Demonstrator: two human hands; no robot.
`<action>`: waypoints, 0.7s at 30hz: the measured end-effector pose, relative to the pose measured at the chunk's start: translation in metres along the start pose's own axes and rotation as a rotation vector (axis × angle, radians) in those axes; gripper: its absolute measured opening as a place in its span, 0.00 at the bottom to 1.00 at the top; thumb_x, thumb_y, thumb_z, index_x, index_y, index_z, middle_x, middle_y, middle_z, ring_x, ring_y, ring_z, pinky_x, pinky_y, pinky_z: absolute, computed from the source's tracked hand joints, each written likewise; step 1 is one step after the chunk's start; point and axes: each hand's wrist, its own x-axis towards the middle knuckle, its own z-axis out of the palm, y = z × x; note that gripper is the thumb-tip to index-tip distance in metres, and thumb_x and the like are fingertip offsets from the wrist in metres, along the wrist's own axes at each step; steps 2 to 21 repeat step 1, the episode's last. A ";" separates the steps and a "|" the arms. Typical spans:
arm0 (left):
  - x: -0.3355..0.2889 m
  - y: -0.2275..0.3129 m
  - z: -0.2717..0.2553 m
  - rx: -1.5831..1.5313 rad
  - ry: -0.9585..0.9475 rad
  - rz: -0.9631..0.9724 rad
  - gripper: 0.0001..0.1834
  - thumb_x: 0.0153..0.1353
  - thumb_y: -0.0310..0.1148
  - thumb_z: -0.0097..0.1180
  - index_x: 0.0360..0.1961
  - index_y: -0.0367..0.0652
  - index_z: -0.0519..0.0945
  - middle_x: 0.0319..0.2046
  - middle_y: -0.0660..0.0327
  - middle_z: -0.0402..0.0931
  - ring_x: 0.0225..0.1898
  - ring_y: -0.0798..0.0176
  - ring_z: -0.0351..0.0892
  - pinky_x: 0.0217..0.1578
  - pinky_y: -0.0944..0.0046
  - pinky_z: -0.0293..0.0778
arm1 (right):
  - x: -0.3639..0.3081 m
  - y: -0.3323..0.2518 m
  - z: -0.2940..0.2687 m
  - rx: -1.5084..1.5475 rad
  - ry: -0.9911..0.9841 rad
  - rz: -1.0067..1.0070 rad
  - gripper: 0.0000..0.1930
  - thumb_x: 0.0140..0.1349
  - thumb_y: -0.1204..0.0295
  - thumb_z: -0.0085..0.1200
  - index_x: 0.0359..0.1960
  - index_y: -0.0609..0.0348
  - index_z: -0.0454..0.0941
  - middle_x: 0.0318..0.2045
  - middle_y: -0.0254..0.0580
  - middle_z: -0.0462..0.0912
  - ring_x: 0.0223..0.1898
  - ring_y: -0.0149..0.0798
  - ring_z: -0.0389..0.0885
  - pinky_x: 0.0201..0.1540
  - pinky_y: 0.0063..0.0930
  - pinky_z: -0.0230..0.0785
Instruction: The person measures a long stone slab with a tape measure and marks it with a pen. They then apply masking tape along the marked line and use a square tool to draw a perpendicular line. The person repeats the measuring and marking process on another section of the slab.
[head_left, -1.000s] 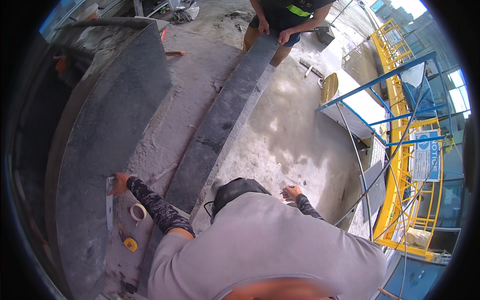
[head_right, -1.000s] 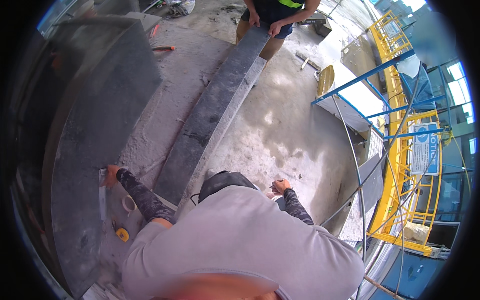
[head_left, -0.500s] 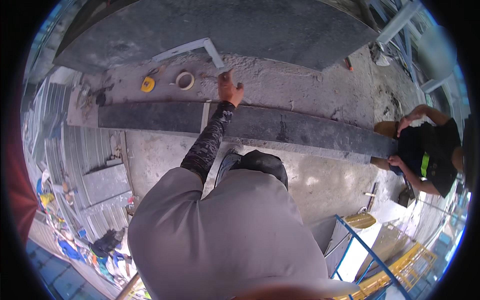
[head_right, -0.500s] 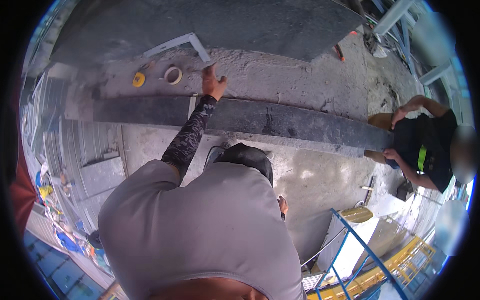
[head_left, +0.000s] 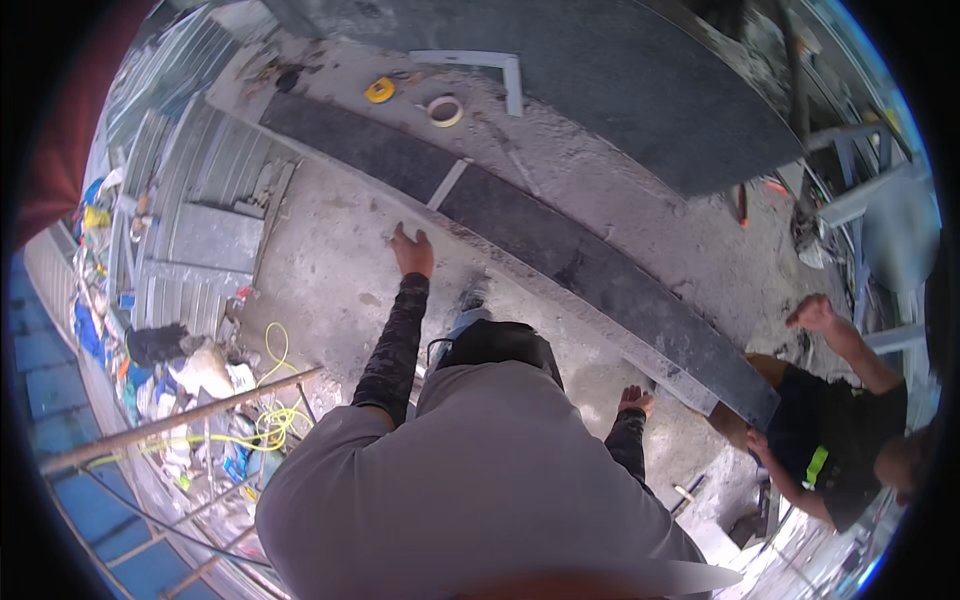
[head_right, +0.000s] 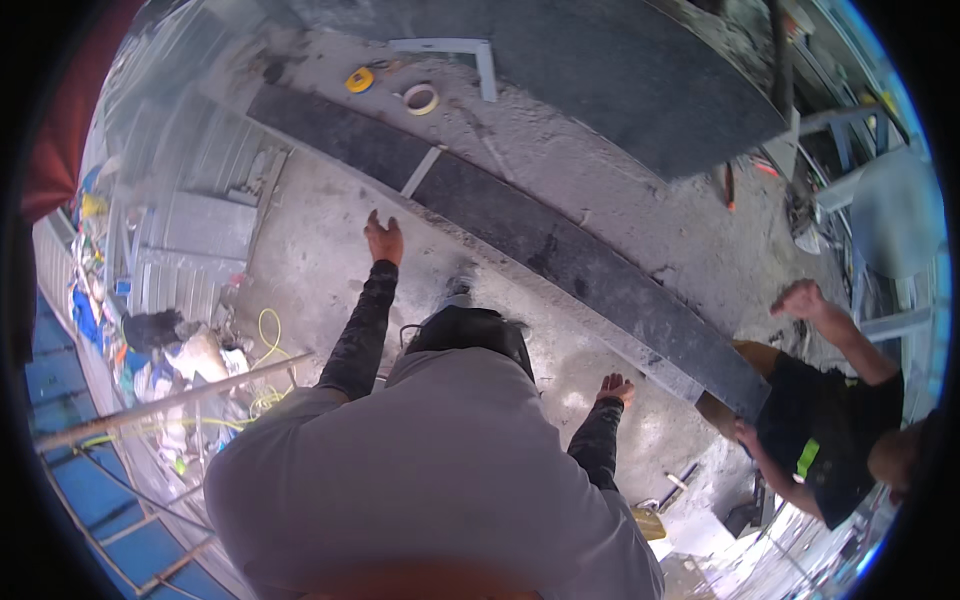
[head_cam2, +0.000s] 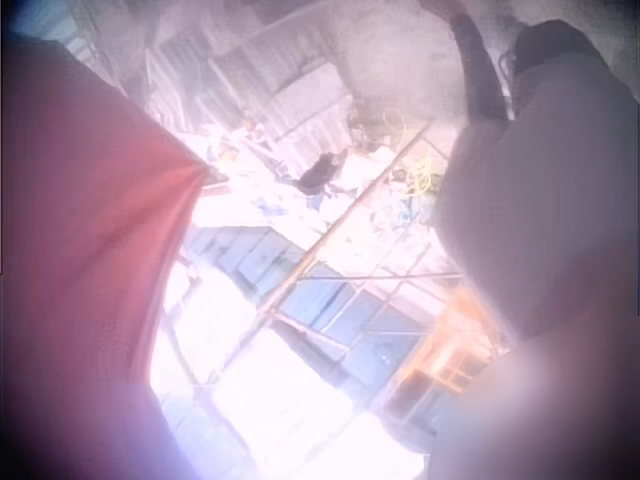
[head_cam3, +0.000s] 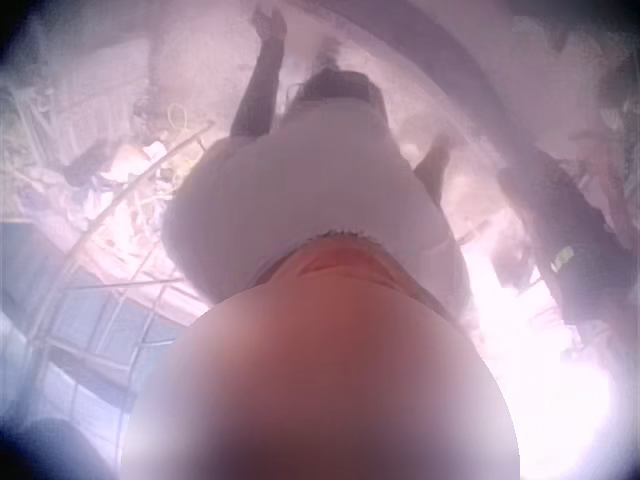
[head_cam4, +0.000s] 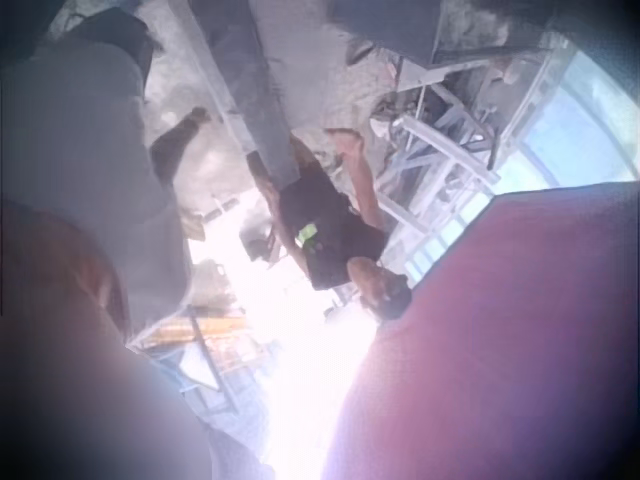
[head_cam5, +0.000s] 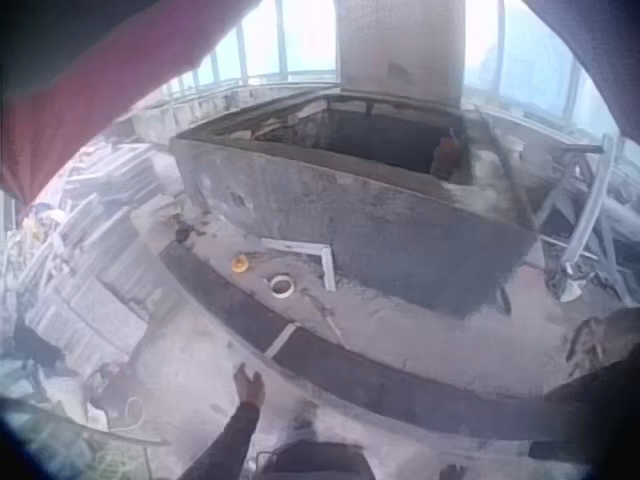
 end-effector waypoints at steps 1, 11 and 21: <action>0.016 -0.018 0.008 0.012 -0.060 -0.067 0.35 0.72 0.40 0.61 0.72 0.31 0.66 0.56 0.31 0.78 0.59 0.29 0.77 0.62 0.40 0.73 | 0.008 -0.006 0.020 0.143 0.007 -0.045 0.28 0.73 0.57 0.42 0.72 0.52 0.69 0.51 0.45 0.84 0.49 0.47 0.85 0.56 0.50 0.80; 0.016 -0.018 0.008 0.012 -0.060 -0.067 0.35 0.72 0.40 0.61 0.72 0.31 0.66 0.56 0.31 0.78 0.59 0.29 0.77 0.62 0.40 0.73 | 0.008 -0.006 0.020 0.143 0.007 -0.045 0.28 0.73 0.57 0.42 0.72 0.52 0.69 0.51 0.45 0.84 0.49 0.47 0.85 0.56 0.50 0.80; 0.016 -0.018 0.008 0.012 -0.060 -0.067 0.35 0.72 0.40 0.61 0.72 0.31 0.66 0.56 0.31 0.78 0.59 0.29 0.77 0.62 0.40 0.73 | 0.008 -0.006 0.020 0.143 0.007 -0.045 0.28 0.73 0.57 0.42 0.72 0.52 0.69 0.51 0.45 0.84 0.49 0.47 0.85 0.56 0.50 0.80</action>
